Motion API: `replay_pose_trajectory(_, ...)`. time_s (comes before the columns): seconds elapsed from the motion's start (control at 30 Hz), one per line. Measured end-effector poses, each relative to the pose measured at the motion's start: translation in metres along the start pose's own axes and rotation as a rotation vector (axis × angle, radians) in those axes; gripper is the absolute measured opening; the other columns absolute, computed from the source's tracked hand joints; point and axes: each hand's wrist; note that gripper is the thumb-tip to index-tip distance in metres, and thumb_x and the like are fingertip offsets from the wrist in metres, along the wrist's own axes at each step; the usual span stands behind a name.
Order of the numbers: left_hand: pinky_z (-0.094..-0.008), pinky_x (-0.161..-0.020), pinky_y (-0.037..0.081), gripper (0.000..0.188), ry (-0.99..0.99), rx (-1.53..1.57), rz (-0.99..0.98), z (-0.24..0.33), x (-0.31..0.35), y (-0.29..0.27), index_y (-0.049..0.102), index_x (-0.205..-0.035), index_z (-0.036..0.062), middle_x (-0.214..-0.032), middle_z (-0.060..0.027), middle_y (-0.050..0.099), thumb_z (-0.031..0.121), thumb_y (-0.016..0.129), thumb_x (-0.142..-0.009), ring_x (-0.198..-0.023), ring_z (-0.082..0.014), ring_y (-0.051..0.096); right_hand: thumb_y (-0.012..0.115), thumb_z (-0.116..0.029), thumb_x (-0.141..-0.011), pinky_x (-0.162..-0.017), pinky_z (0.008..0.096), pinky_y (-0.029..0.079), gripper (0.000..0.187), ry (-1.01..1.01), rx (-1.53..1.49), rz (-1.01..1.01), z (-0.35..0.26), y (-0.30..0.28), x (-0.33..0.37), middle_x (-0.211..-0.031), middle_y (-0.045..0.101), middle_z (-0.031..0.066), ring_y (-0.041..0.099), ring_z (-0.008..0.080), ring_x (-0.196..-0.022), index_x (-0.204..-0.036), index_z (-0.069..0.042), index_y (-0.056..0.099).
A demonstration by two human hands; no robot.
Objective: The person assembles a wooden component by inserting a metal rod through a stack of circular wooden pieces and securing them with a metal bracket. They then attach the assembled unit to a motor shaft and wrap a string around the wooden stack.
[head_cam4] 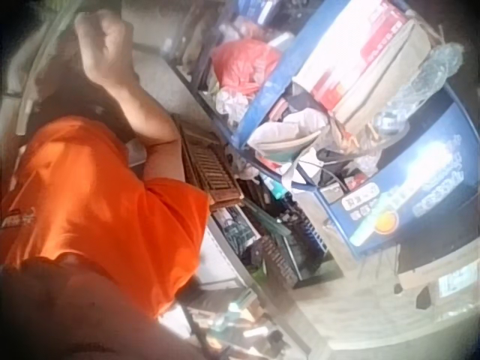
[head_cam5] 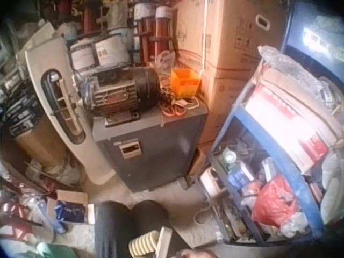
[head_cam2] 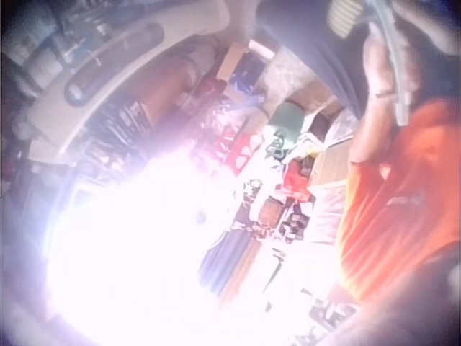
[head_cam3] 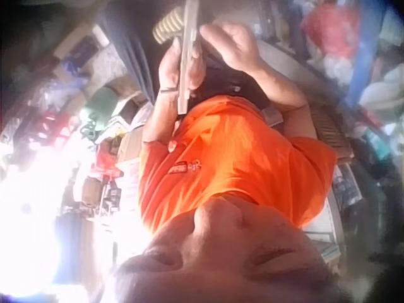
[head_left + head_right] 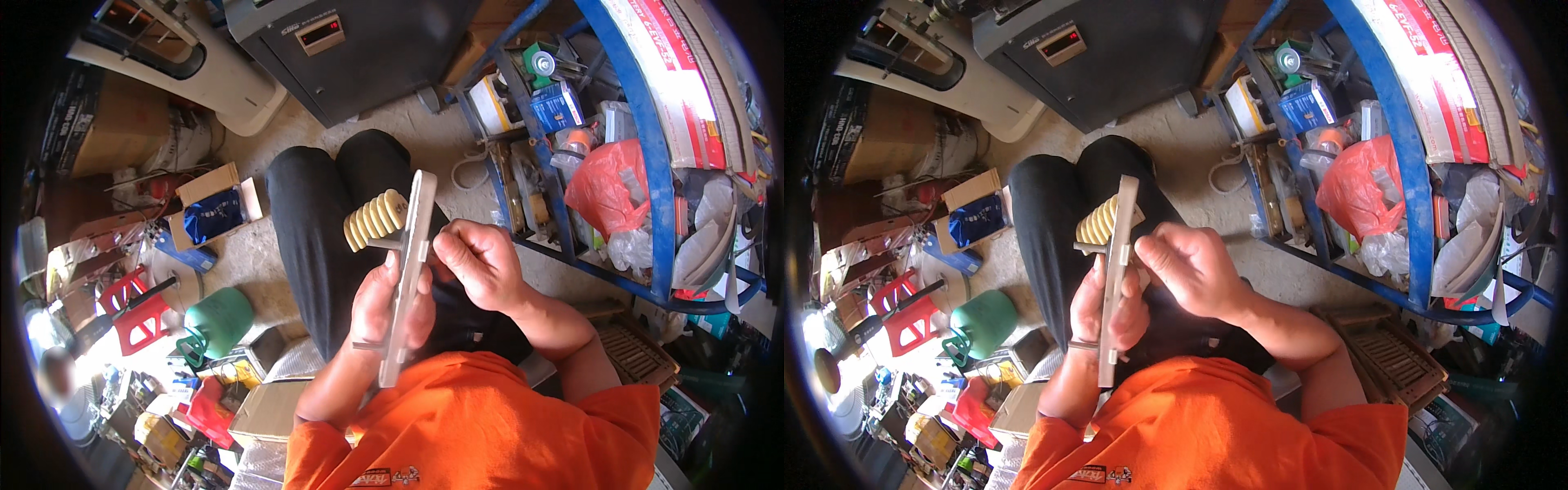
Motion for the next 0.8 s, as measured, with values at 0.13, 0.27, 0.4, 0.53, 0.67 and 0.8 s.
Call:
replay_pose_trajectory(0.13,-0.0357,-0.076,0.046,0.048,0.311,0.134,0.034,0.0,-0.018,0.012,0.054,-0.106,0.0089,-0.077,-0.0071,0.062,0.052,0.034,-0.103,-0.081,-0.0233,0.058,0.064,-0.003,-0.091,-0.065,0.0267,0.052,0.027,-0.452,0.296,0.231,0.006,-0.002,-0.002,-0.102,0.064,0.0117,0.064,0.0148,-0.078,-0.117,0.0,0.061)
replay_pose_trajectory(0.27,-0.0386,-0.103,0.041,0.046,0.36,0.185,0.023,0.003,-0.02,0.013,0.056,-0.125,0.0198,-0.136,-0.0051,0.058,0.054,0.036,-0.102,-0.118,-0.0213,0.054,0.078,-0.006,-0.075,-0.078,0.0371,0.055,0.053,-0.838,0.535,-0.028,0.006,0.0,-0.001,-0.131,0.051,0.0206,0.064,0.0331,-0.102,-0.125,-0.006,0.06)
replay_pose_trajectory(0.4,-0.0406,-0.11,0.036,0.046,0.313,0.162,0.007,-0.003,-0.011,0.018,0.054,-0.129,0.0204,-0.148,-0.0049,0.045,0.054,0.038,-0.102,-0.126,-0.0216,0.048,0.08,-0.013,-0.076,-0.08,0.0393,0.054,0.044,-0.898,0.513,-0.067,-0.007,-0.003,0.001,-0.128,0.056,0.0201,0.065,0.0327,-0.1,-0.117,-0.006,0.066)
replay_pose_trajectory(0.53,-0.043,-0.106,0.039,0.038,0.308,0.11,0.023,-0.01,-0.004,0.021,0.056,-0.125,0.0248,-0.143,-0.0025,0.049,0.05,0.052,-0.097,-0.125,-0.0217,0.048,0.071,-0.003,-0.082,-0.082,0.0376,0.054,0.034,-0.814,0.251,-0.071,-0.006,-0.009,0.003,-0.116,0.063,0.0202,0.067,0.0321,-0.096,-0.115,0.001,0.064)
replay_pose_trajectory(0.67,-0.0349,-0.093,0.048,0.036,0.148,0.278,0.079,-0.017,0.001,0.021,0.063,-0.123,0.0224,-0.119,-0.0003,0.066,0.045,0.058,-0.096,-0.115,-0.0157,0.058,0.056,0.006,-0.083,-0.083,0.0341,0.053,0.038,-0.592,-0.106,-0.086,-0.004,-0.021,0.002,-0.108,0.066,0.0207,0.067,0.0278,-0.096,-0.121,0.008,0.059)
replay_pose_trajectory(0.8,-0.027,-0.078,0.059,0.038,0.143,0.613,0.286,-0.016,0.003,0.019,0.063,-0.122,0.0097,-0.111,-0.0055,0.068,0.038,0.058,-0.097,-0.095,-0.0154,0.068,0.056,0.01,-0.079,-0.085,0.0326,0.052,0.048,-0.613,0.139,-0.134,-0.017,-0.02,0.002,-0.111,0.064,0.0195,0.067,0.027,-0.095,-0.127,0.007,0.057)
Point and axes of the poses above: each hand's wrist, its own x-axis away from the middle knuckle, its own y-axis out of the palm, z = x × y
